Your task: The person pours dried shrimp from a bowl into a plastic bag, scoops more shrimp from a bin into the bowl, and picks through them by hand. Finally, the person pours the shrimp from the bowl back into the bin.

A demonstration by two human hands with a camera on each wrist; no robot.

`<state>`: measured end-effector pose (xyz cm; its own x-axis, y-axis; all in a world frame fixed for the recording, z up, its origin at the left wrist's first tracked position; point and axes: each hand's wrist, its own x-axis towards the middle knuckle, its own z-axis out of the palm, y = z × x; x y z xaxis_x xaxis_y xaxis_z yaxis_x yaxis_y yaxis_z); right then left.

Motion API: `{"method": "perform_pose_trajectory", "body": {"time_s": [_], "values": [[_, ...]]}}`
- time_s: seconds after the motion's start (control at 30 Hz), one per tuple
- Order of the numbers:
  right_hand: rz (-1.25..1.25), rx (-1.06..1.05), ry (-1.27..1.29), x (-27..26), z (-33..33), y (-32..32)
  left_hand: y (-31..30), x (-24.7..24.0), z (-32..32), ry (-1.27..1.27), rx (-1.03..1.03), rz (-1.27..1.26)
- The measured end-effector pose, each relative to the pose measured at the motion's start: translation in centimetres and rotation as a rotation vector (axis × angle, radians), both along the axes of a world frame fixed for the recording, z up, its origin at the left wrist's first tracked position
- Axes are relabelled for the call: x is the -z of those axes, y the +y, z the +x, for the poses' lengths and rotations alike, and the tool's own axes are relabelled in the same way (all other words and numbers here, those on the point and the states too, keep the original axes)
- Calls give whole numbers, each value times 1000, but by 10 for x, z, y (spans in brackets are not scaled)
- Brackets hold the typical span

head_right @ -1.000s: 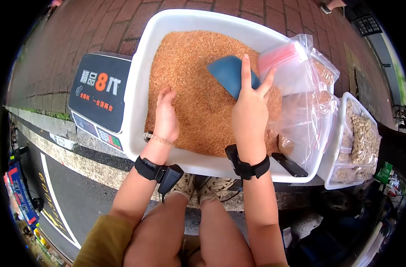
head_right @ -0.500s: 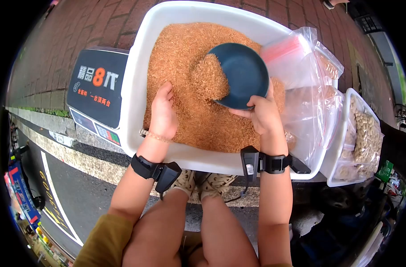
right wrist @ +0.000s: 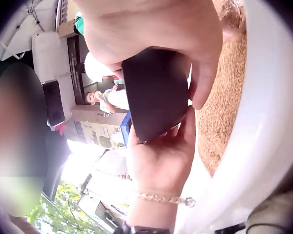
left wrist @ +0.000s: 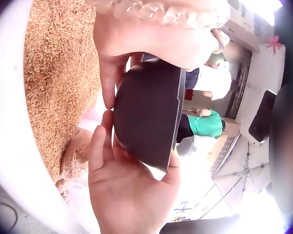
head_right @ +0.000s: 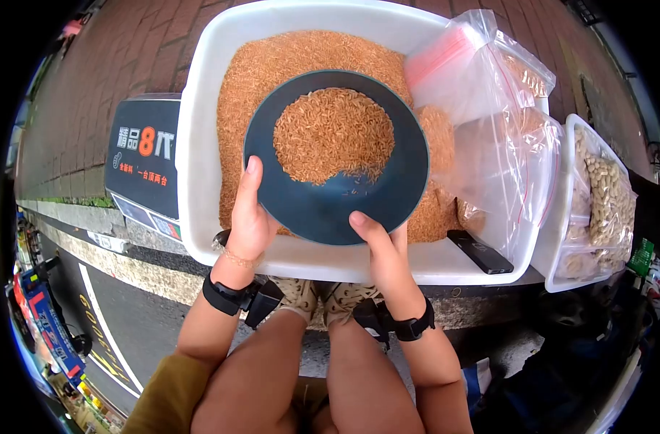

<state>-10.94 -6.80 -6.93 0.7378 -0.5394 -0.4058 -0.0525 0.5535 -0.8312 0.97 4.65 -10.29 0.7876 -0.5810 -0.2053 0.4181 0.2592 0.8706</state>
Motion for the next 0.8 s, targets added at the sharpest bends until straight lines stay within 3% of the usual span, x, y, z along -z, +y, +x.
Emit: {"method": "perform_pose_trajectory", "body": {"time_s": [0.23, 0.33, 0.37, 0.8], "values": [[-7, -6, -138, 26, -10, -6, -5, 2, -12, 6, -119, -15], [86, 83, -158, 25, -5, -9, -4, 9, -7, -54, -70, -10], [77, -8, -226, 25, -5, -15, -4, 12, -7, -53, -69, -8], [172, 93, -186, 23, -5, -16, -7, -3, -10, -123, -13, 11]]}}
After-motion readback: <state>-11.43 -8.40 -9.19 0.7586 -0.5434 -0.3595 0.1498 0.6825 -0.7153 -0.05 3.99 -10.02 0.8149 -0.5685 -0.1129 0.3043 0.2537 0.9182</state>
